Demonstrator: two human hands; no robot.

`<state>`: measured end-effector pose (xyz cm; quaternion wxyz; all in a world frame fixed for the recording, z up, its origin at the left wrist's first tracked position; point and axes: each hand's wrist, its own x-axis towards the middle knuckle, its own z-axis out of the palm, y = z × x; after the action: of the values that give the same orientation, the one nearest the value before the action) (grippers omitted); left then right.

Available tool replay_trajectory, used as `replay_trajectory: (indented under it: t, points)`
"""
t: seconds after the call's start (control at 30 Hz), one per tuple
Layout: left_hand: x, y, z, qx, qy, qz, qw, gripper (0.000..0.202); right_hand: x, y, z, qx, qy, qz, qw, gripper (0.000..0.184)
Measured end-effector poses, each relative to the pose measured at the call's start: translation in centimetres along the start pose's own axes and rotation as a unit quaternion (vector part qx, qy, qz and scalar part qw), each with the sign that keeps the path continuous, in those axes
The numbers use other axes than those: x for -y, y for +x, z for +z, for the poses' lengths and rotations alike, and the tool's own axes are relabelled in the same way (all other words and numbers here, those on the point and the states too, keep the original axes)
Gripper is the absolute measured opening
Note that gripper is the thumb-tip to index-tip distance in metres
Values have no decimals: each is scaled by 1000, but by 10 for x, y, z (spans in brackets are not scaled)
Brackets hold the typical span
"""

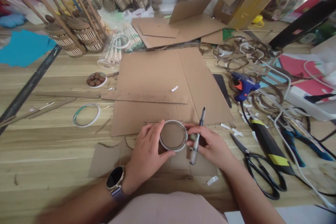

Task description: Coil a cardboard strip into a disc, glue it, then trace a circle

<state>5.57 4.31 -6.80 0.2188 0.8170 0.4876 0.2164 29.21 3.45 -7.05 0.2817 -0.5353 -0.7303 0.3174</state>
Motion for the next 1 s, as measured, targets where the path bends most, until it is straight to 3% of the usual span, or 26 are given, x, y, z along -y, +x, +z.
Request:
replay_trajectory:
  t: [0.27,0.77,1.0]
  points:
    - [0,0,0,-3,-2,8,1000,95,-1,0,0,-5,-16,-29,999,16]
    - [1,0,-4,-8,-19,20,1000,88,2,1,-3,4,19,-15,1000,18]
    - [1,-1,-23,-22,-35,-8,999,73,1,-2,-3,-37,12,-24,999,12]
